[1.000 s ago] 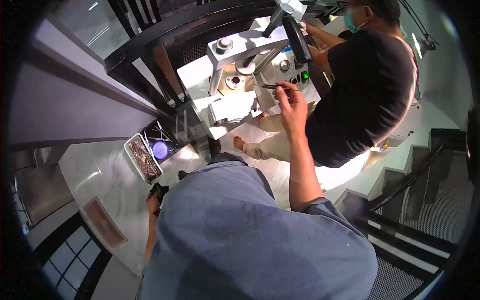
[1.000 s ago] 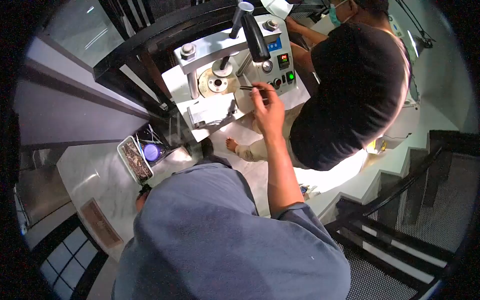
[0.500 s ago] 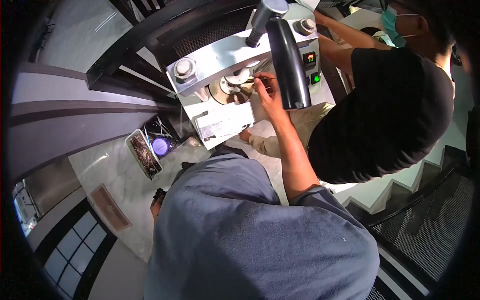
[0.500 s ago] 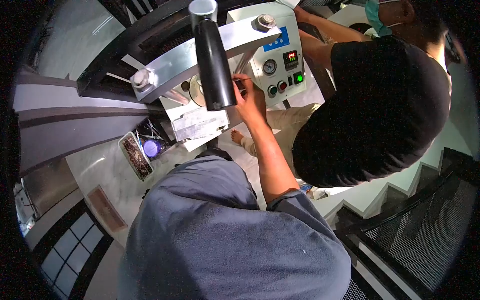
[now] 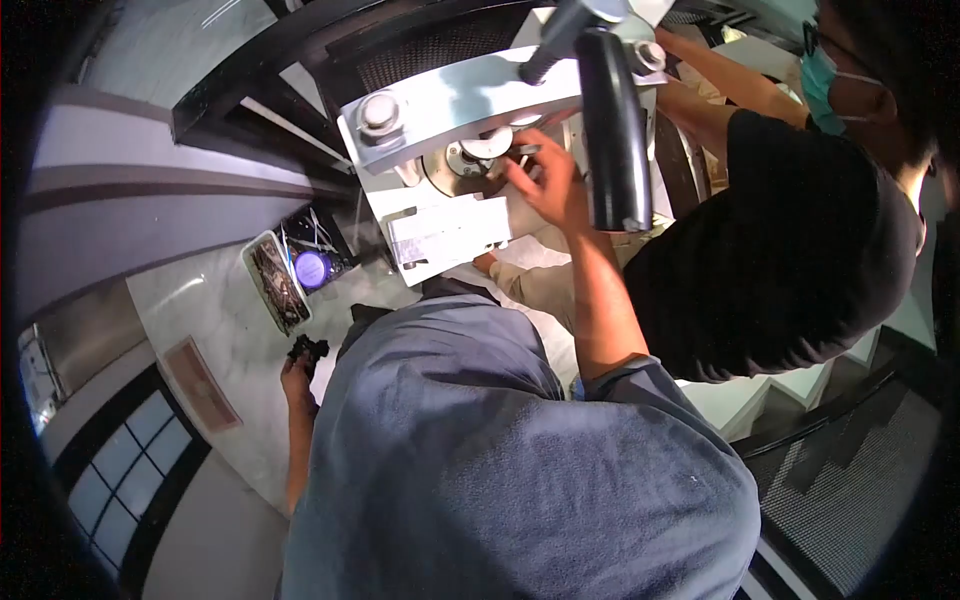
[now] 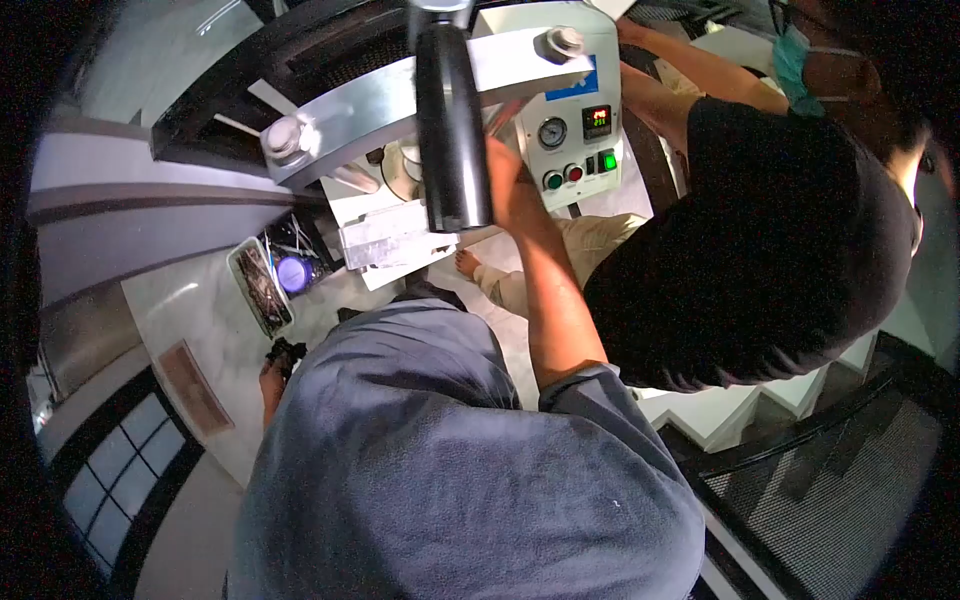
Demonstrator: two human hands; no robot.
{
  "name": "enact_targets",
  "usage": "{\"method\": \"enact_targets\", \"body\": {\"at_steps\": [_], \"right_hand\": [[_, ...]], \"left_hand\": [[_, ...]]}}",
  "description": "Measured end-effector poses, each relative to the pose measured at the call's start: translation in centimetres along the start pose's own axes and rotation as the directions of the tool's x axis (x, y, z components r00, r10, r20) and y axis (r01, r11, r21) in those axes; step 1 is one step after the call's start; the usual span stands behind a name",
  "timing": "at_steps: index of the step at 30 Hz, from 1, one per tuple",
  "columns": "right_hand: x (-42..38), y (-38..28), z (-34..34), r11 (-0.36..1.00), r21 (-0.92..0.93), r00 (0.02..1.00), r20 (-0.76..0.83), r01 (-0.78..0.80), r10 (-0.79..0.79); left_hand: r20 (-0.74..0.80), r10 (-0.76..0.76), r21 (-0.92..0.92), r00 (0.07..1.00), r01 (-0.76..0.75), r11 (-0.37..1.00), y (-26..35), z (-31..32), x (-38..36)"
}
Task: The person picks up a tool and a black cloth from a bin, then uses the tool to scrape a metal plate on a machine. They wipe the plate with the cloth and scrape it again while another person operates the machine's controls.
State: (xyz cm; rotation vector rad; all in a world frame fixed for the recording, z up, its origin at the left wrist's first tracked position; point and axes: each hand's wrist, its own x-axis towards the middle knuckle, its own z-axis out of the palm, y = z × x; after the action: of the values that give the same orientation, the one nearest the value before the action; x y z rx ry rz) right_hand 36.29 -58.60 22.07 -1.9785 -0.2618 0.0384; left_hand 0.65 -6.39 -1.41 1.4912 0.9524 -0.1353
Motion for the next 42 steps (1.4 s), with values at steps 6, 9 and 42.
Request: {"method": "enact_targets", "body": {"at_steps": [6,9,42], "right_hand": [[-1.6,-0.5,-0.4,0.985,-0.16,0.991,-0.102,0.066,-0.083],[-1.5,-0.2,-0.2,0.951,-0.265,0.987,0.018,0.16,-0.161],[-5.2,3.3,1.9,0.943,0.326,0.846,-0.482,-0.066,0.226]], "left_hand": [[-0.072,-0.245,-0.251,0.967,0.22,0.943,1.2,4.6,-2.6],[-0.111,-0.268,-0.2,0.957,0.242,0.949,-2.2,4.9,-3.0],[-0.133,-0.236,-0.315,0.963,0.185,0.931,-6.1,0.7,-1.0]]}}
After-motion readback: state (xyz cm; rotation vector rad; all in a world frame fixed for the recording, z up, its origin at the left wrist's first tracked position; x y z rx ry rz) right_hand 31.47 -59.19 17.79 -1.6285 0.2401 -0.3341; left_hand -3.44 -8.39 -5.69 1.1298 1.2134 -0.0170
